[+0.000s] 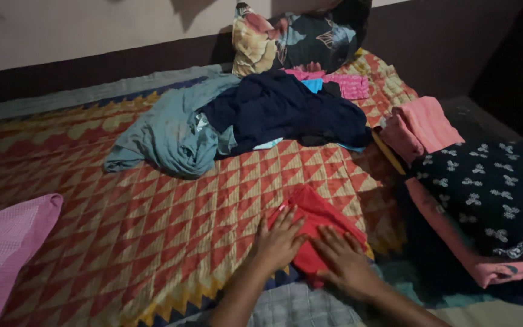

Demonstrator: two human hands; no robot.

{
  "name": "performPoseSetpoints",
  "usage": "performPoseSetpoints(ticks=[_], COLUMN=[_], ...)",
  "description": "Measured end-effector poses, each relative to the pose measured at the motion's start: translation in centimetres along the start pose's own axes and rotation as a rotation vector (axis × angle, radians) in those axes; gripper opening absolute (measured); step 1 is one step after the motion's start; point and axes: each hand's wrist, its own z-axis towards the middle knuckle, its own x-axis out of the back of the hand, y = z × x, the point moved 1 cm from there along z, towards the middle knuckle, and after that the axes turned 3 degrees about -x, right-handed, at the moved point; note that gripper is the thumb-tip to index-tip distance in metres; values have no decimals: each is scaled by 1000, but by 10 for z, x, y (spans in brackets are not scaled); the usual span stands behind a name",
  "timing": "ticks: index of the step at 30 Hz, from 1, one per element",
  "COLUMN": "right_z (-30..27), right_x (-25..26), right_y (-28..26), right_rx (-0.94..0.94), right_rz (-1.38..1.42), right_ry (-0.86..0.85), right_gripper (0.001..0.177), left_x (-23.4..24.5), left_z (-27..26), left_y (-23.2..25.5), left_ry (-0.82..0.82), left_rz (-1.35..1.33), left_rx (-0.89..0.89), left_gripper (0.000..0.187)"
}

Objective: The person folds several garments on a bed, including a dark patterned dress, a red top, and a dark blue shirt. Each item is smoothed, folded into a compact rectangle, and placed into a growing stack on the right side of the bed.

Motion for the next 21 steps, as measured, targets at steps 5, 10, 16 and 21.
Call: performPoseSetpoints(ticks=[5,10,16,21], right_z=[11,12,10,11], right_x=[6,4,6,16], right_y=[23,36,31,26], right_rx=[-334,-336,-339,-353], right_rz=[-68,-39,-124,-14], right_ry=[30,111,153,211], right_gripper=[86,79,82,82], left_x=[16,15,-2,0], left_z=[-2,-4,1,1], left_y=[-9,-16,-23,-23], left_ry=[23,149,371,467], left_rz=[82,129,98,-19], left_rx=[179,186,34,25], left_gripper=[63,56,45,51])
